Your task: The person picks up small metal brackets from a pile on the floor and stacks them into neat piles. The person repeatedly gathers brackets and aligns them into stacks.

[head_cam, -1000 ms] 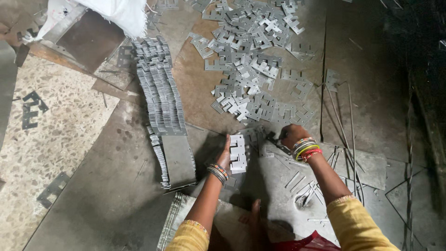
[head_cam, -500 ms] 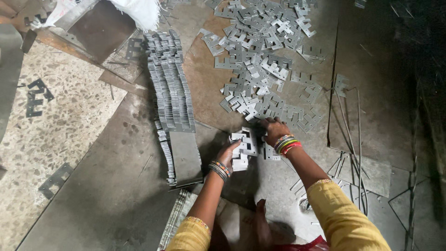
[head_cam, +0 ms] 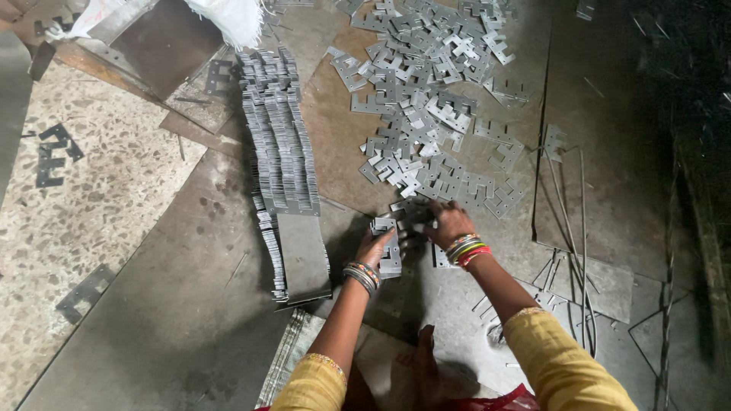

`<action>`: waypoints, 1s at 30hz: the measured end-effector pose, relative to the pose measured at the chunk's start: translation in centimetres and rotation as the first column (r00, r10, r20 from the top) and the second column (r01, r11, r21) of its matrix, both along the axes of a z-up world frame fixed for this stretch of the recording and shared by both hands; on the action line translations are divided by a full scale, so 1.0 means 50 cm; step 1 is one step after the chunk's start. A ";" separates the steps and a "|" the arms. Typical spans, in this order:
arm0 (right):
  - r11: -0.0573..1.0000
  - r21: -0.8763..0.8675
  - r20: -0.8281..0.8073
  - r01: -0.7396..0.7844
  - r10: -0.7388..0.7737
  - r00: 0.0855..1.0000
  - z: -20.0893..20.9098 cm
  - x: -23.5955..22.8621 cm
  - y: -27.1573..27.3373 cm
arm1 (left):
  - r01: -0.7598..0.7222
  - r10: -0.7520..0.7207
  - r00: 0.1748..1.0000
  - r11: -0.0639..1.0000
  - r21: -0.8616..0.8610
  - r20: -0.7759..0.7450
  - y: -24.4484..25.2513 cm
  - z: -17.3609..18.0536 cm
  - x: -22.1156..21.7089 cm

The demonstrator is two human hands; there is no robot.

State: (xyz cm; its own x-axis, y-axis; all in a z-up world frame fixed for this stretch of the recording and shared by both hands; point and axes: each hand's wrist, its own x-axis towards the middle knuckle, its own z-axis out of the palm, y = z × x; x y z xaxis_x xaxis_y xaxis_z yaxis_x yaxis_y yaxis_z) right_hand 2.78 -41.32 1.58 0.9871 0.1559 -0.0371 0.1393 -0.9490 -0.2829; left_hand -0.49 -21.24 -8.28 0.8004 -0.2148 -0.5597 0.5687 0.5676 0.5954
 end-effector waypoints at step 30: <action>0.984 0.148 -0.240 0.096 -0.058 0.969 -0.046 0.021 -0.028 | -0.040 0.039 0.994 0.999 -0.013 -0.103 0.010 -0.019 -0.008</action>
